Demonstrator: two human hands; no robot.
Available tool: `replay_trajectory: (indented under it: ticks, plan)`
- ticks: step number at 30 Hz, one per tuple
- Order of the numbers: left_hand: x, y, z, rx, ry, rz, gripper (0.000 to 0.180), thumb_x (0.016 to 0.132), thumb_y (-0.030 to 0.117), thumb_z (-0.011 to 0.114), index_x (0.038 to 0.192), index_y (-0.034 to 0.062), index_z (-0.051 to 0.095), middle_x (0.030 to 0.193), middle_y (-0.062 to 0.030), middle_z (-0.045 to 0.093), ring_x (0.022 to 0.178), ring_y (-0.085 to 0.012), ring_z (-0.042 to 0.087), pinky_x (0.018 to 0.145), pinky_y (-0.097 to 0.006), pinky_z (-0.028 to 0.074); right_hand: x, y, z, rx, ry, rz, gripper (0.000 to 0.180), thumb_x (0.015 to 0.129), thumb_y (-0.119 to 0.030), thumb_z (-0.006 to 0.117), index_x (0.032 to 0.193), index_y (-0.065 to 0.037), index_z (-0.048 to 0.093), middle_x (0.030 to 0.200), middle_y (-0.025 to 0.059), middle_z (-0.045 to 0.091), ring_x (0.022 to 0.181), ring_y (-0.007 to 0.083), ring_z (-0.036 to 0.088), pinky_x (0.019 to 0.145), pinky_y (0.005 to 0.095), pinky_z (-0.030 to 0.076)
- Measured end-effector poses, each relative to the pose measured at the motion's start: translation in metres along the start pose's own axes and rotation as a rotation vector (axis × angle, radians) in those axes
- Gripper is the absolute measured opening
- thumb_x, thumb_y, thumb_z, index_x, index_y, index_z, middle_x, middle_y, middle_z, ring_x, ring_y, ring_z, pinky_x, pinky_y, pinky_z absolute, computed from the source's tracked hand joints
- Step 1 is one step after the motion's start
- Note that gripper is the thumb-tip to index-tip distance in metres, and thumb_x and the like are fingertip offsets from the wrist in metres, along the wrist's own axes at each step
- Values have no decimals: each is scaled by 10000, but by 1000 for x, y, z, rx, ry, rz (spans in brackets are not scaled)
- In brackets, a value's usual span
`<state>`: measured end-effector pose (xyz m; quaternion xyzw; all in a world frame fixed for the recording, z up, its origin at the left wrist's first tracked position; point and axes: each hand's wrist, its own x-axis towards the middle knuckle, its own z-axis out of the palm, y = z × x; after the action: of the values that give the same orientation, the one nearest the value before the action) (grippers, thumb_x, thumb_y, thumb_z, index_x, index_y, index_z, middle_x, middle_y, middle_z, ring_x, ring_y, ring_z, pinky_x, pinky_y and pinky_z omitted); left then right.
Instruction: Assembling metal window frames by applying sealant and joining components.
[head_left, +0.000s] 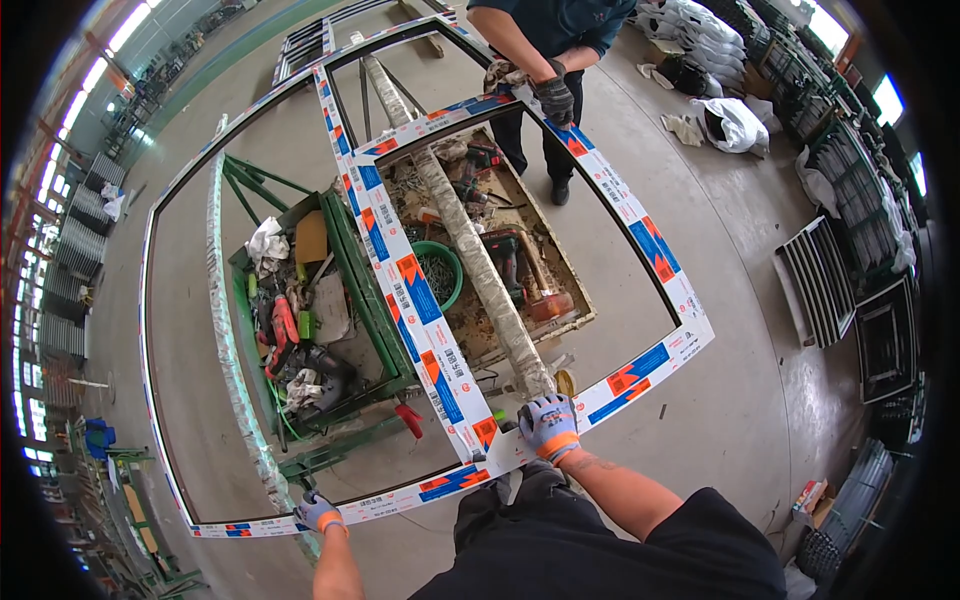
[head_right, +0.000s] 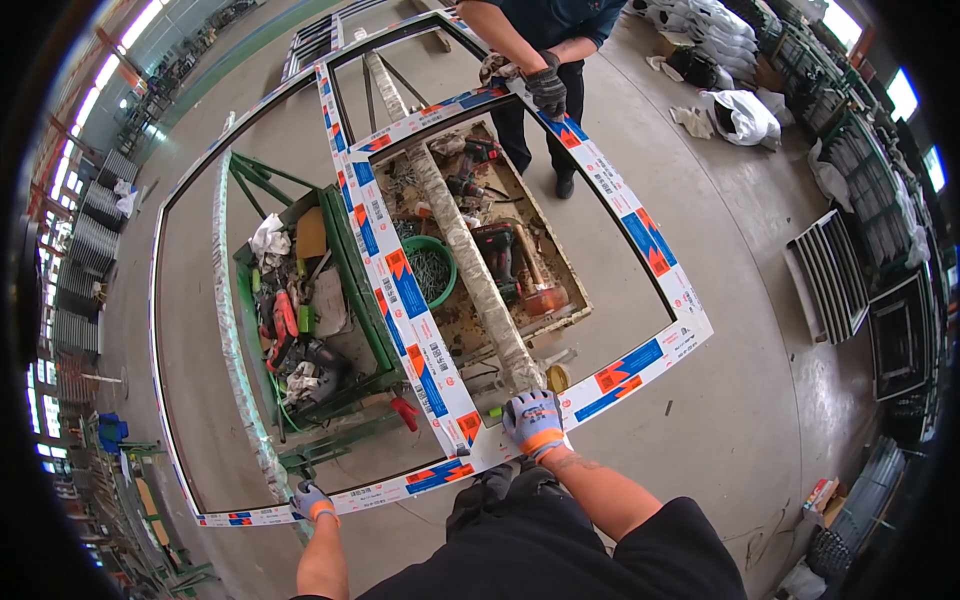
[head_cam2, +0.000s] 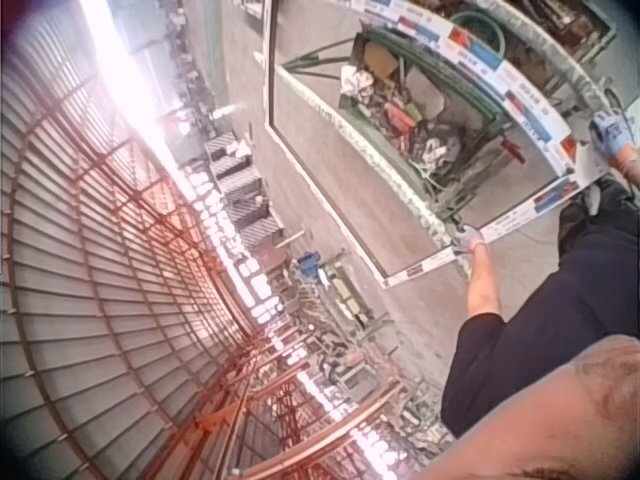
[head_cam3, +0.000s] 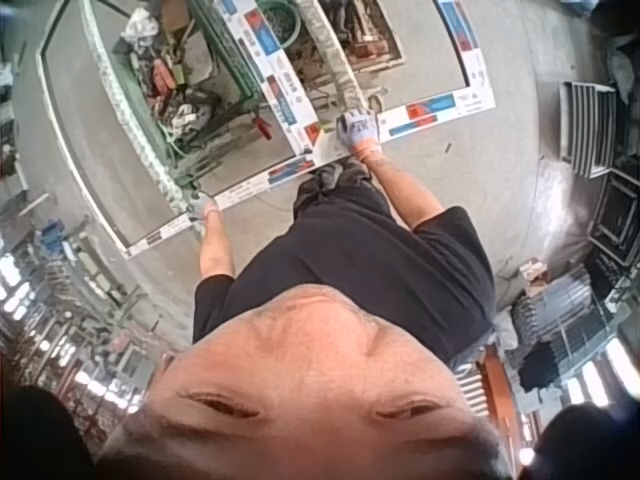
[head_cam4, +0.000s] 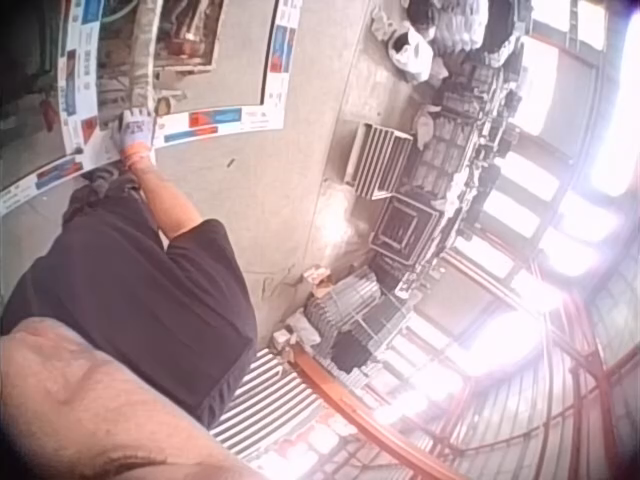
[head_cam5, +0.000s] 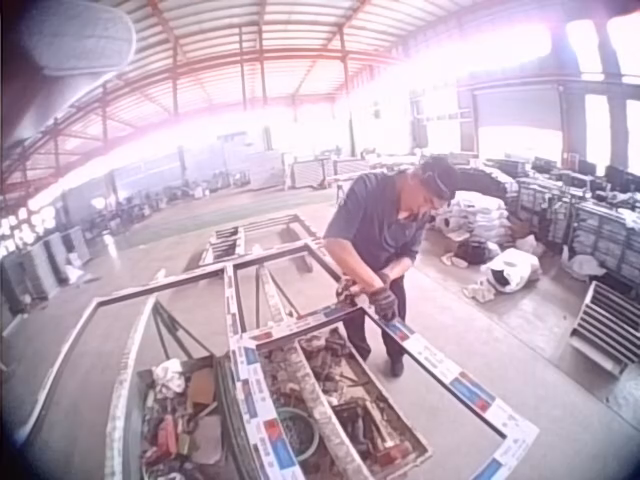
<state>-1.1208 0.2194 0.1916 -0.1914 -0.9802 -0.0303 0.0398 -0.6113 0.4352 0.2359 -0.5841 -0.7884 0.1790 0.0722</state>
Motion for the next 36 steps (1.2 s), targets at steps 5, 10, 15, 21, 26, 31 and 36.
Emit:
replay_trajectory:
  ticks: [5,10,15,21,26,31,36]
  plan:
    - [2,-8,5,6,50,8,271,797,281,668,944,54,677,992,-178,668,1060,-371,565,1030,-438,377,1,-2,1,13,28,-19,218,818,-329,623,851,-114,646,898,99,649,908,297,597,831,452,413]
    - [1,-4,7,-7,41,26,262,792,273,671,930,51,680,986,-179,668,1051,-374,566,1016,-444,382,0,0,2,12,26,-10,214,817,-330,624,841,-118,642,891,96,647,895,294,597,821,446,411]
    - [2,-9,9,-5,64,32,233,783,259,675,907,62,685,952,-173,668,1029,-370,569,994,-447,391,1,-1,1,10,32,-17,214,818,-331,628,838,-118,646,884,92,648,890,287,602,816,440,410]
    - [-1,-6,9,38,134,46,169,780,246,667,871,107,701,913,-150,672,961,-348,589,975,-433,403,0,-1,-1,6,34,-21,212,818,-329,631,836,-119,648,882,90,648,891,285,604,812,438,412]
    - [-1,-7,9,20,173,77,106,779,238,653,827,165,713,876,-128,674,916,-323,598,958,-409,414,1,-1,0,-1,42,-26,212,817,-330,632,837,-119,648,879,89,647,887,288,603,809,440,414]
    - [-2,0,4,3,67,5,122,791,211,681,875,124,698,928,-139,664,1038,-351,563,985,-456,392,1,0,4,19,48,-25,202,816,-326,632,827,-125,649,867,91,645,882,295,604,813,446,417]
    - [0,-4,11,26,108,-11,150,791,218,683,887,104,693,936,-149,660,1048,-355,559,990,-454,389,0,1,3,12,45,-17,203,816,-328,629,825,-127,653,866,92,648,883,296,605,816,447,420]
